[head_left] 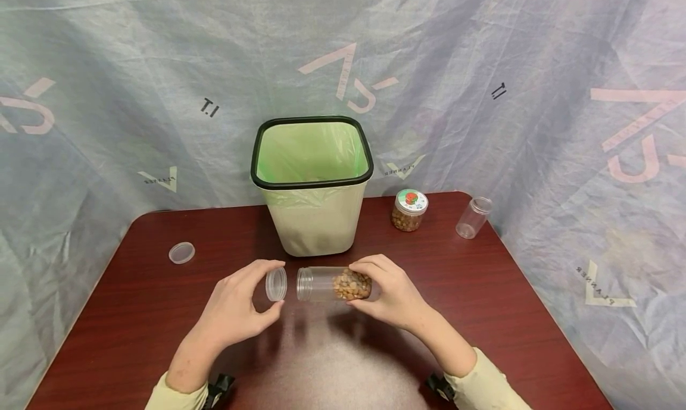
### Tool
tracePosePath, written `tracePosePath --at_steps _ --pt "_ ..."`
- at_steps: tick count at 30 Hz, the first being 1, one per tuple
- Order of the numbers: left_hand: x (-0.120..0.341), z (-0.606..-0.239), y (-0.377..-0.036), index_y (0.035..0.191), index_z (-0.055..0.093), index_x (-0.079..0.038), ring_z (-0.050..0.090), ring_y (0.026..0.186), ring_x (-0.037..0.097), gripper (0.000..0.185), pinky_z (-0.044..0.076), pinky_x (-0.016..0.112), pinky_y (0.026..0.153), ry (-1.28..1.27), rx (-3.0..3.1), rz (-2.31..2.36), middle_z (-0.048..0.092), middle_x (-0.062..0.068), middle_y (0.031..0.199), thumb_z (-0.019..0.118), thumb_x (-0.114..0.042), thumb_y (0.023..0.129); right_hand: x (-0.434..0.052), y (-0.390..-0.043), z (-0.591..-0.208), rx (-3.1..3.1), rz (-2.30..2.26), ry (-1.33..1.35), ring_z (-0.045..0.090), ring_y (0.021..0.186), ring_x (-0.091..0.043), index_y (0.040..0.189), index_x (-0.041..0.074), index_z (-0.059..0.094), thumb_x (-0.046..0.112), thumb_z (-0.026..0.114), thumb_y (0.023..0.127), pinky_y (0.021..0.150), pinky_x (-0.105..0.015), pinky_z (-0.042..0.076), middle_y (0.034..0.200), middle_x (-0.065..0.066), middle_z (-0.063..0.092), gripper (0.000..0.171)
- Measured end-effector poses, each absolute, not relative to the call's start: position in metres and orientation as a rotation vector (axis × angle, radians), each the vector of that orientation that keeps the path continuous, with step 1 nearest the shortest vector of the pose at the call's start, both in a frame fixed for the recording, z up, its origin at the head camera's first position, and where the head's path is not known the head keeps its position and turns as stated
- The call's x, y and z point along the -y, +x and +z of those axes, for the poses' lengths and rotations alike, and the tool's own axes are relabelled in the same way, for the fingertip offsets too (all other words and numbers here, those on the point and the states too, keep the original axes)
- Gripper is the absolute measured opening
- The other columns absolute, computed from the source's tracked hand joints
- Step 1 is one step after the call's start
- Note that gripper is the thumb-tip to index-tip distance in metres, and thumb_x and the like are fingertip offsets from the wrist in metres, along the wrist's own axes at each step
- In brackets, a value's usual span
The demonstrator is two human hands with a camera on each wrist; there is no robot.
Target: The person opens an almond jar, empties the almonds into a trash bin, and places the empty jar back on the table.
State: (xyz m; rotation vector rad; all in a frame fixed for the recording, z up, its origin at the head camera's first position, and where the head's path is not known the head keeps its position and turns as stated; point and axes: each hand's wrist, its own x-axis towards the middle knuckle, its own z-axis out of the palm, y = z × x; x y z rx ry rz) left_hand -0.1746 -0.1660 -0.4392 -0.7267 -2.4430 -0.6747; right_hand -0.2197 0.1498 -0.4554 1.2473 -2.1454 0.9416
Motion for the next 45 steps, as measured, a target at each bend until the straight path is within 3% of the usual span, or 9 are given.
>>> tracePosePath --at_steps 8,15,20,26,45 --pt "0.171 -0.441 -0.172 0.117 0.056 -0.021 0.057 0.072 0.006 0.062 0.048 0.032 0.059 -0.592 2.526 -0.682 0.063 -0.012 0.095 0.081 -0.026 0.06 -0.151 -0.22 -0.457 2.16 0.954 1.233 0.057 0.106 -0.017 0.116 0.006 0.065 0.019 0.092 0.062 0.094 -0.023 0.042 0.113 -0.003 0.062 0.061" --pt "0.179 -0.441 -0.171 0.125 0.058 -0.021 0.062 0.086 0.011 0.065 0.05 0.037 0.064 -0.583 2.572 -0.634 0.064 -0.009 0.108 0.081 -0.031 0.065 -0.153 -0.22 -0.457 2.154 0.975 1.233 0.057 0.106 -0.018 0.117 0.005 0.064 0.018 0.091 0.063 0.094 -0.023 0.042 0.113 -0.004 0.062 0.061" --pt "0.186 -0.441 -0.173 0.12 0.063 -0.022 0.054 0.098 0.014 0.061 0.05 0.039 0.064 -0.579 2.553 -0.588 0.054 -0.007 0.111 0.085 -0.035 0.065 -0.154 -0.22 -0.458 2.148 0.984 1.236 0.057 0.106 -0.018 0.117 0.005 0.064 0.019 0.091 0.064 0.094 -0.023 0.042 0.113 -0.004 0.062 0.061" --pt "0.198 -0.44 -0.174 0.117 0.066 -0.02 0.053 0.09 0.013 0.061 0.047 0.036 0.058 -0.512 2.535 -0.576 0.051 -0.007 0.101 0.089 -0.034 0.062 -0.154 -0.22 -0.458 2.139 0.996 1.234 0.057 0.106 -0.018 0.117 0.005 0.064 0.018 0.091 0.063 0.094 -0.023 0.042 0.113 -0.004 0.062 0.061" --pt "0.243 -0.454 -0.17 0.116 0.061 -0.02 0.051 0.08 0.013 0.057 0.042 0.036 0.057 -0.281 2.703 -0.533 0.054 -0.006 0.098 0.086 -0.036 0.068 -0.156 -0.221 -0.459 2.15 0.993 1.22 0.057 0.106 -0.018 0.116 0.003 0.065 0.018 0.091 0.063 0.094 -0.023 0.042 0.113 -0.004 0.062 0.062"
